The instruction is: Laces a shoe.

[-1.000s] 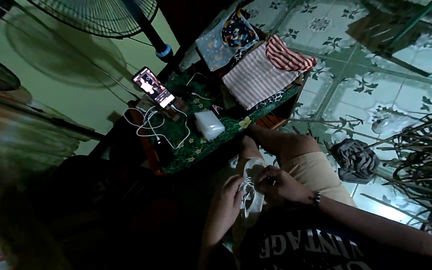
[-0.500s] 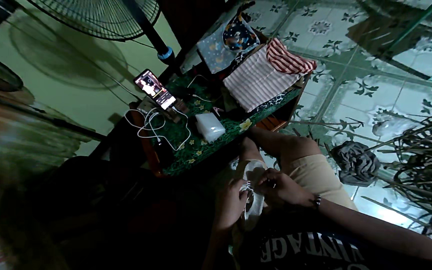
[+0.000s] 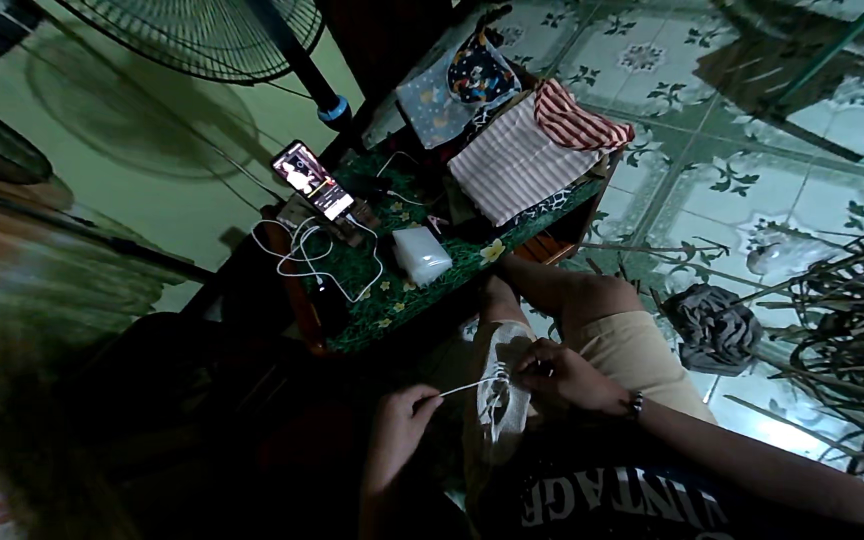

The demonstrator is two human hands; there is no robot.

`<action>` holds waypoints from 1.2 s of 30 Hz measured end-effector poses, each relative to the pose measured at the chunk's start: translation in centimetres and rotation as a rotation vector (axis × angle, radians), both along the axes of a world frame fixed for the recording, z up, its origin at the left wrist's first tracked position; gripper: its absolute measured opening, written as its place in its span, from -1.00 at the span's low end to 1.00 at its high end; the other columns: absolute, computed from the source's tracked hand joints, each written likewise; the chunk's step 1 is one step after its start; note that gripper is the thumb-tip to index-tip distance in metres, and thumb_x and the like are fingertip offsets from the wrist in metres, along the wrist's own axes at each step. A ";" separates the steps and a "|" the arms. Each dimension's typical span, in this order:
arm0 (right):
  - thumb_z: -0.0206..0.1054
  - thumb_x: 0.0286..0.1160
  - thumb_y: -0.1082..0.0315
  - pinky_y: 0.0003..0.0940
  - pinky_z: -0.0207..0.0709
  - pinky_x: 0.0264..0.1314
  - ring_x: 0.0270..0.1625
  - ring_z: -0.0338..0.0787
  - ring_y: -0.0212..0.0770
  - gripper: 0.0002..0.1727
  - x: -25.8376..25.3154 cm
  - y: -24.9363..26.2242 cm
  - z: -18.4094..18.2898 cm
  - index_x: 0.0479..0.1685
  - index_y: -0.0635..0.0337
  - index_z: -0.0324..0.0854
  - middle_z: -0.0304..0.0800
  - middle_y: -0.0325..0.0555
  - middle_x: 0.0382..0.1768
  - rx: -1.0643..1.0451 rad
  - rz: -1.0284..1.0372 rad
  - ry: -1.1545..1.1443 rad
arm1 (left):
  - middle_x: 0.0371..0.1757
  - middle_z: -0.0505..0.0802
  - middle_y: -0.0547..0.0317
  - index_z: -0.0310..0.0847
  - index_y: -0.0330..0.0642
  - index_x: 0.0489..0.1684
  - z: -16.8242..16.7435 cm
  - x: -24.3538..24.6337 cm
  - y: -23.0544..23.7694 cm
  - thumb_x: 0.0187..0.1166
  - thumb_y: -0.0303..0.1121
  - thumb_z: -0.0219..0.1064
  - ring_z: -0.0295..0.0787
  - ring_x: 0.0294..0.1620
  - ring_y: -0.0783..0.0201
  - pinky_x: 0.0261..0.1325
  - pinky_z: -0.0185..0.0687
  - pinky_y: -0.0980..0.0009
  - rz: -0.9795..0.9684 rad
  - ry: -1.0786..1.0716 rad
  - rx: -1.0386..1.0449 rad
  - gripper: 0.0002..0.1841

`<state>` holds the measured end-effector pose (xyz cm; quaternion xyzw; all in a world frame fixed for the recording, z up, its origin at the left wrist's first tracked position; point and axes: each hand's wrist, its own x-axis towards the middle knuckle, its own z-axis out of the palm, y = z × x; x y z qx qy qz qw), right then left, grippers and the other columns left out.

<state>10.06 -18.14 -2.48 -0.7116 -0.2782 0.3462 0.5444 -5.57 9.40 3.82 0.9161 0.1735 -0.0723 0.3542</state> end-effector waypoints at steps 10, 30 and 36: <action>0.46 0.47 0.31 -0.46 0.63 0.04 -0.03 0.70 -0.32 -0.75 0.1 0.0 -0.2 0.03 0.21 0.79 0.66 0.02 0.11 -0.015 0.000 0.002 | -0.16 0.91 0.04 0.84 -0.29 -0.11 -2.0 -5.0 4.6 0.61 -0.41 0.38 0.83 -0.16 0.26 0.05 0.74 0.18 0.156 0.049 -0.005 -0.85; 0.45 0.48 0.32 -0.49 0.62 0.04 -0.04 0.69 -0.35 -0.77 0.2 -0.1 -0.3 0.02 0.22 0.78 0.66 0.01 0.12 -0.014 0.002 0.009 | -0.30 0.85 0.05 0.81 -0.27 -0.20 -3.7 -6.5 5.1 0.55 -0.27 0.48 0.76 -0.27 0.21 -0.08 0.70 0.10 0.372 0.114 -0.037 -0.79; 0.45 0.48 0.28 -0.43 0.62 0.04 -0.06 0.69 -0.31 -0.75 0.2 -0.1 -0.4 0.02 0.22 0.79 0.68 0.01 0.10 -0.024 -0.003 -0.010 | -0.42 0.78 0.13 0.76 -0.28 -0.34 -3.7 -6.4 5.0 0.57 -0.21 0.44 0.66 -0.38 0.31 -0.20 0.64 0.20 0.379 0.007 -0.066 -0.73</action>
